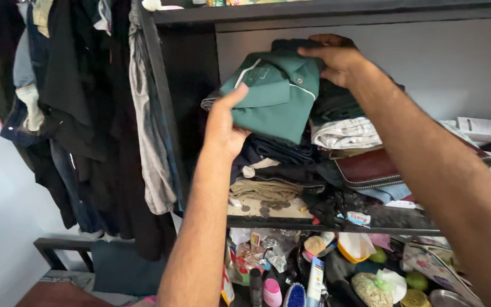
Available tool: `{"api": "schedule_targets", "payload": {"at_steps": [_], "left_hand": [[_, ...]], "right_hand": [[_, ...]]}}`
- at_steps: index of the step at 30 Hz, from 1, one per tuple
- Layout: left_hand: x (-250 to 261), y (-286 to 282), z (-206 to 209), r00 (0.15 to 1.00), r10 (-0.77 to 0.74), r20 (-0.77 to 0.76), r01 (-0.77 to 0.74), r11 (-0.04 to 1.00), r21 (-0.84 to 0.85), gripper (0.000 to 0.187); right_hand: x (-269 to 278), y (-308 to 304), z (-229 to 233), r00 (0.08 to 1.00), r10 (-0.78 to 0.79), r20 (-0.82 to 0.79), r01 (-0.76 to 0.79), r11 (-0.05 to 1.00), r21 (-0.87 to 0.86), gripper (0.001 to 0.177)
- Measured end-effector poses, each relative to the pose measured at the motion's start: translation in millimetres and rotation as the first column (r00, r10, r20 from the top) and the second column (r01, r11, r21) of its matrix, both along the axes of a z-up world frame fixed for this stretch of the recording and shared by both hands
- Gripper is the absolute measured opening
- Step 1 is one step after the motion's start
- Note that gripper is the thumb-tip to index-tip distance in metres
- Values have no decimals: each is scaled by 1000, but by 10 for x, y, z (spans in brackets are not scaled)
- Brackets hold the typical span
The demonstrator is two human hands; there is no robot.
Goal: The person folds a dark green t-shirt and a black t-shirt on a bed and places them on a shelf. They then pick up a green polo shirt and a black polo shirt, fold them, and place them on the shelf. Finally, the person organizes various toiletries and boxes on the shelf, arranging them neatly.
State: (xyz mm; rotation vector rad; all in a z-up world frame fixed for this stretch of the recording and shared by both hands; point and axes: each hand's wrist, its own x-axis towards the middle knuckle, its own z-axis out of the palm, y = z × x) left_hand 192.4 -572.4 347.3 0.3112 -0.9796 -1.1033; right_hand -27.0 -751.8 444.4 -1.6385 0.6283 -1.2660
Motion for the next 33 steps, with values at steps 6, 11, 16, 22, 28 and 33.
{"api": "schedule_targets", "payload": {"at_steps": [6, 11, 16, 22, 28, 33], "left_hand": [[-55, -116, -19, 913, 403, -67, -394, 912, 116, 67], [83, -769, 75, 725, 684, -80, -676, 729, 105, 72], [242, -1308, -91, 540, 836, 98, -839, 524, 149, 89], [167, -989, -109, 437, 874, 210, -888, 457, -55, 114], [-163, -321, 161, -146, 767, 624, -923, 121, -365, 89], [-347, -428, 411, -332, 589, 737, -699, 371, -612, 79]], "right_hand": [[485, -671, 30, 980, 105, 166, -100, 994, -39, 57], [921, -933, 240, 958, 191, 214, -201, 979, 28, 61], [1205, -689, -51, 927, -235, -292, 229, 972, -53, 83], [971, -801, -147, 730, -467, -498, 155, 824, -545, 48], [89, -590, 71, 433, -702, -566, -48, 609, -792, 55], [-629, -55, 12, 281, -688, -669, -11, 695, -719, 74]]}}
